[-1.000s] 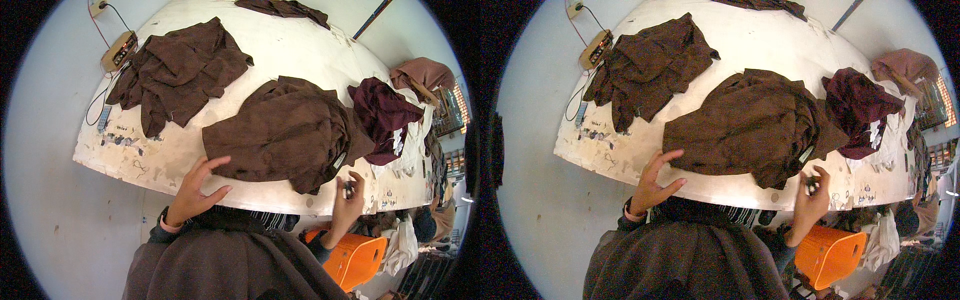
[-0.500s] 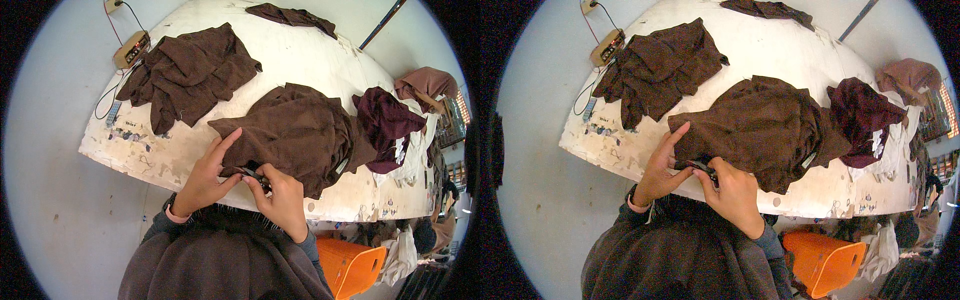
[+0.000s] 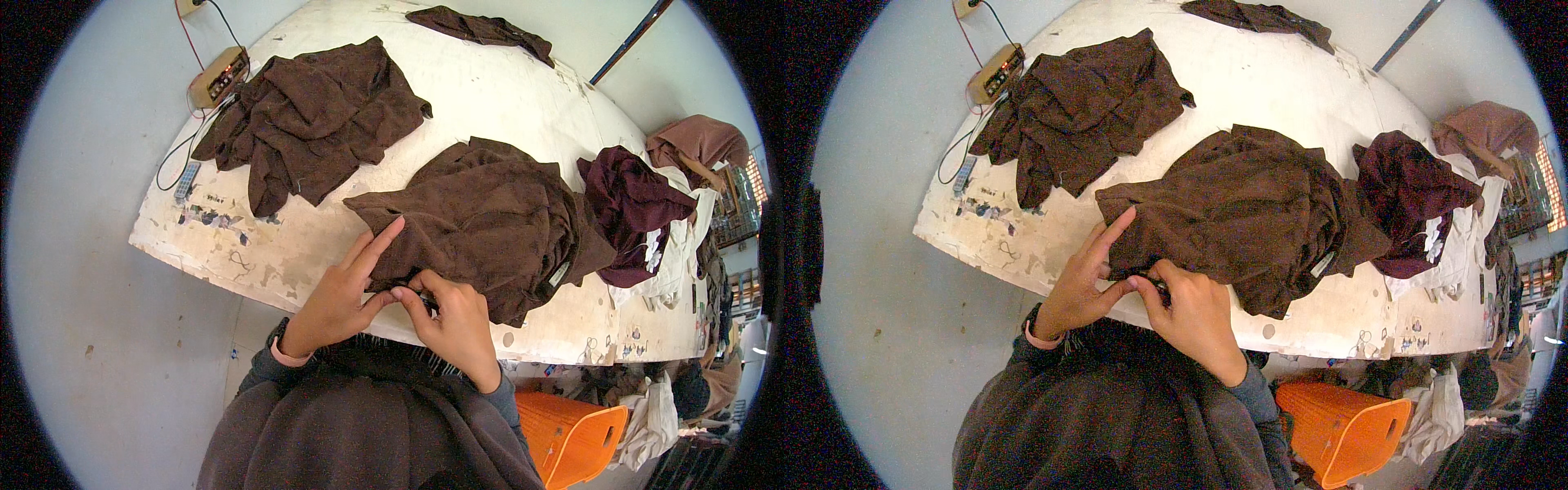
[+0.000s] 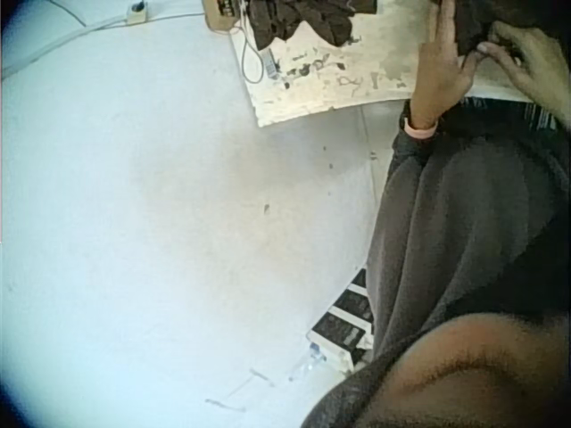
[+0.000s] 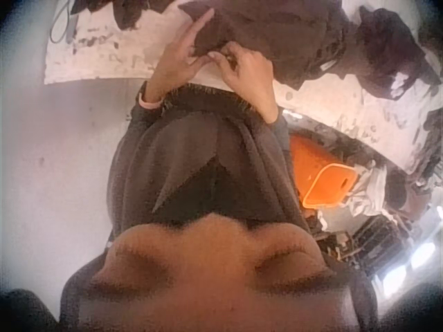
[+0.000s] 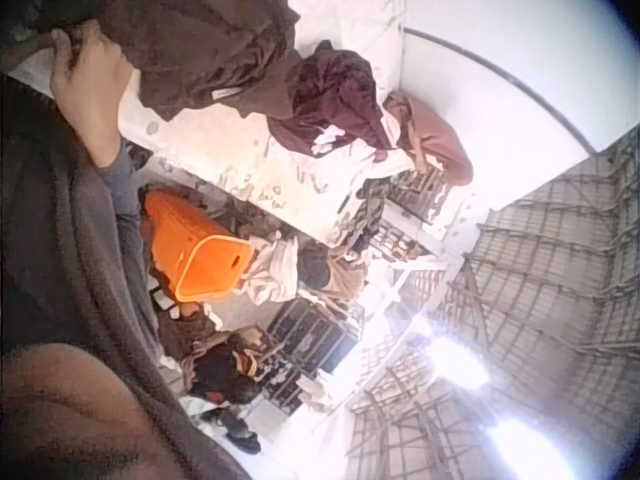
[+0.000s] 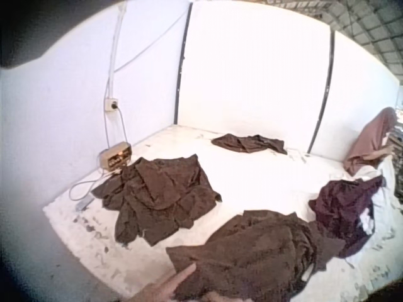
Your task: The person uses a small blade to cut a brown fabric garment on a white table. They repeatedly lift, fold, and reposition the fabric while cutting along seams and edges. The garment is handled one at a time and remains on the table throughout.
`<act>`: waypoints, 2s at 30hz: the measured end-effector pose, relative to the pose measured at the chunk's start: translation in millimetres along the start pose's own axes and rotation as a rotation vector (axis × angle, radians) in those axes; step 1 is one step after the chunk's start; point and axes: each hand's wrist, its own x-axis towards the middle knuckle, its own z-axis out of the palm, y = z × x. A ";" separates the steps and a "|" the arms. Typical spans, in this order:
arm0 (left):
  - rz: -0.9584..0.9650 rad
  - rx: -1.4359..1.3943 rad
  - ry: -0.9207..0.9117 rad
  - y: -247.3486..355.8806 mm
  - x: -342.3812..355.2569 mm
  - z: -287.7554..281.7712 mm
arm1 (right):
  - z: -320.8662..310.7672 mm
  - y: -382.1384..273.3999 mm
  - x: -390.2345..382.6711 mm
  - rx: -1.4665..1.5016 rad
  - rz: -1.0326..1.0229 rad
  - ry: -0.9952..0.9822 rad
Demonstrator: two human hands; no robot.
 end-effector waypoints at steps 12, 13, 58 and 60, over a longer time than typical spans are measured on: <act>0.004 -0.099 -0.023 -2.6 1.0 1.1 | -0.1 -5.3 -1.6 -0.056 0.050 0.023; 0.008 -0.152 -0.008 -3.9 1.0 1.9 | 0.4 -4.7 -2.3 -0.039 0.058 0.033; -0.036 -0.601 0.167 -37.3 2.4 -12.4 | 2.3 54.2 -2.1 0.338 -0.061 0.374; -0.049 -0.599 0.159 -34.0 2.6 -13.7 | 9.1 42.4 6.1 0.386 -0.092 0.320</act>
